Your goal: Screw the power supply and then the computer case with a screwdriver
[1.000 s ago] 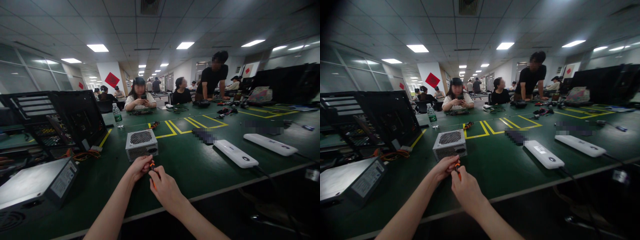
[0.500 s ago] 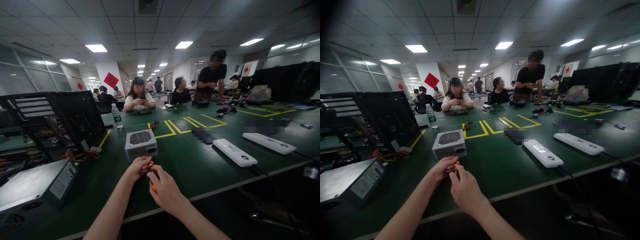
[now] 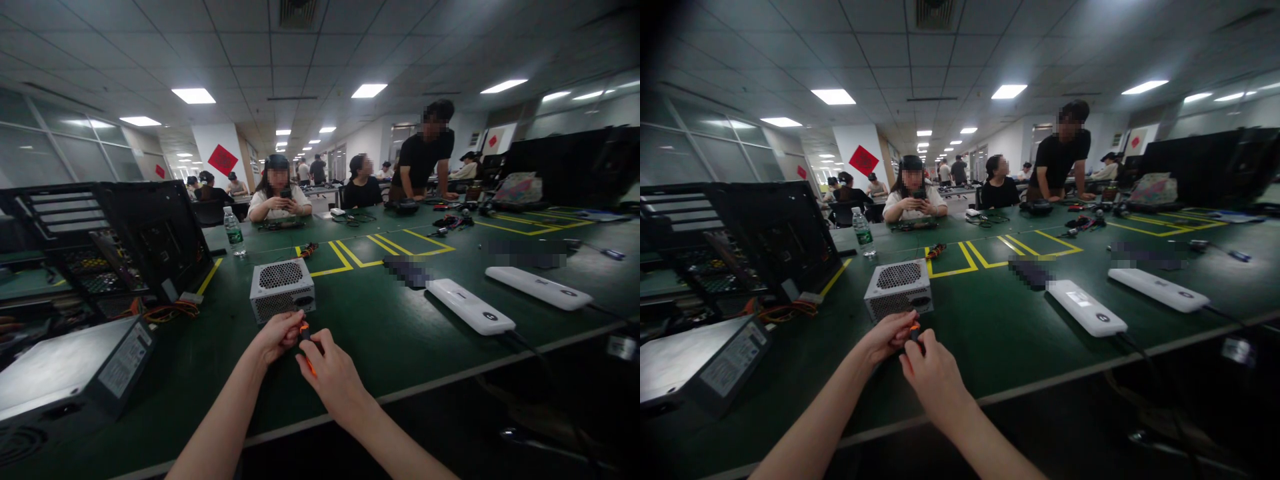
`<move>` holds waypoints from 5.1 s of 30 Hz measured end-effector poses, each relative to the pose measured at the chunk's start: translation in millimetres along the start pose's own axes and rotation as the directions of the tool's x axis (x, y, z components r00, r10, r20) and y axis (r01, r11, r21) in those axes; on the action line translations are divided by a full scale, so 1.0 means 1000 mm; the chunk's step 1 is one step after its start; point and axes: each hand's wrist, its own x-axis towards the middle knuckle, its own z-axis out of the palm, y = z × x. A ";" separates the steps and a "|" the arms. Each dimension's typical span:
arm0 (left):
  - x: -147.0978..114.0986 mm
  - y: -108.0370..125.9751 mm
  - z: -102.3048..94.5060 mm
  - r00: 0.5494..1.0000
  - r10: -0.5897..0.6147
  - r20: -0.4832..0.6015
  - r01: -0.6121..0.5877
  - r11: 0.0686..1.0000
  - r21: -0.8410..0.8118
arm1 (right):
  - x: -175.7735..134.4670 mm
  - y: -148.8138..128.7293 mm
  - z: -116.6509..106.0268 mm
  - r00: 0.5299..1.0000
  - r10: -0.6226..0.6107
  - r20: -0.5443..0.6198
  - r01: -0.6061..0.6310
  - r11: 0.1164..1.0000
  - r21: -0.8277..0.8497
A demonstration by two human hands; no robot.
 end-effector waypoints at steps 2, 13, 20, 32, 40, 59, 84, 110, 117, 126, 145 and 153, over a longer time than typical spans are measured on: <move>-0.002 0.001 0.000 1.000 0.003 0.017 -0.003 1.000 -0.001 | 0.000 0.000 -0.001 1.000 0.023 -0.013 -0.023 0.999 0.030; 0.002 -0.003 -0.005 1.000 -0.005 0.006 0.005 1.000 -0.001 | 0.000 -0.002 -0.014 0.980 -0.135 0.145 0.128 0.990 0.054; 0.003 -0.003 -0.001 1.000 -0.008 -0.017 0.009 1.000 0.015 | 0.001 -0.002 -0.005 0.993 -0.098 0.070 0.099 0.995 -0.003; 0.001 -0.001 -0.003 1.000 0.005 0.003 -0.005 1.000 0.015 | 0.001 -0.002 -0.012 0.993 -0.052 0.106 0.043 0.996 0.084; 0.005 -0.004 -0.001 0.999 0.022 -0.049 -0.021 0.999 0.030 | -0.001 0.000 -0.004 0.997 -0.048 0.054 0.048 0.999 0.008; 0.004 -0.004 -0.003 1.000 0.009 -0.022 -0.009 1.000 0.010 | -0.001 -0.001 -0.012 0.988 -0.081 0.132 0.076 0.996 0.047; 0.005 -0.006 -0.002 0.999 0.024 -0.045 -0.021 0.998 0.051 | 0.001 -0.001 -0.008 0.994 -0.074 0.082 0.074 0.997 0.010; 0.010 -0.004 -0.003 0.992 0.034 -0.123 -0.040 0.998 -0.050 | -0.002 0.001 -0.008 0.995 0.067 -0.073 -0.057 0.990 0.131; 0.006 -0.001 0.001 0.982 0.077 -0.172 -0.092 0.993 -0.080 | -0.003 0.006 -0.006 0.976 0.174 -0.134 -0.152 0.975 0.163; 0.004 0.001 0.002 0.981 0.067 -0.181 -0.084 0.992 -0.091 | -0.003 0.006 -0.004 0.975 0.176 -0.132 -0.154 0.975 0.160; 0.009 -0.003 -0.001 0.983 0.090 -0.163 -0.103 0.992 -0.078 | -0.002 0.004 -0.008 0.995 0.055 -0.081 -0.040 0.984 0.171; 0.013 -0.007 -0.007 0.986 0.107 -0.129 -0.118 0.990 -0.079 | 0.001 0.002 -0.010 1.000 -0.015 -0.002 0.015 0.981 0.193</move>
